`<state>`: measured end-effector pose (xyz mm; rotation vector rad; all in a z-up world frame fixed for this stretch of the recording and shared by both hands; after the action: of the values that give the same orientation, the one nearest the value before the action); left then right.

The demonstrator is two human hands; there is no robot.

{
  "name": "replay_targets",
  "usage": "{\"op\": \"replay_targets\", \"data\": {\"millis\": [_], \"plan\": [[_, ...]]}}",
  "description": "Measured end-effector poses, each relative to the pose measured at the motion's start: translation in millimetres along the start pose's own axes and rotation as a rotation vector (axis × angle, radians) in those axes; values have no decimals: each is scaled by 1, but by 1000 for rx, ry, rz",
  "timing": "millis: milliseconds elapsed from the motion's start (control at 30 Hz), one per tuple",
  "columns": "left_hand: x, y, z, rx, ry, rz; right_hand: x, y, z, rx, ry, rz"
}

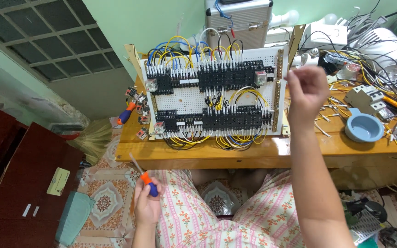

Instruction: Connecting and securing multiple wires to a terminal block assembly using a manual screwdriver

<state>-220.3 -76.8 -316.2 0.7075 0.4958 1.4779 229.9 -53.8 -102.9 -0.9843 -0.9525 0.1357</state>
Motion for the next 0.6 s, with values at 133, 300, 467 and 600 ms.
{"op": "replay_targets", "data": {"millis": [133,300,467,600], "plan": [[-21,-23,-32,278,273,4,-43,30,-32,-29,182,14],[-24,-34,-30,480,314,73,-80,58,-88,-325,270,7],[-28,-33,-17,635,298,-5,-91,49,-136,-648,215,-56],[-26,-30,-10,665,281,0,-78,54,-150,-938,-97,2]]}}
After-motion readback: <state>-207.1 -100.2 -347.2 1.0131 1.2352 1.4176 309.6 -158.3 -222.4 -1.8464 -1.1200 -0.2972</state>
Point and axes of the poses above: each hand's wrist, its own x-axis towards the middle knuckle, its own z-axis out of the palm, y = z × x, the point moved 1 cm from there along x, towards the middle knuckle, and after that the axes turned 5 degrees about z, right-handed, at the moved point
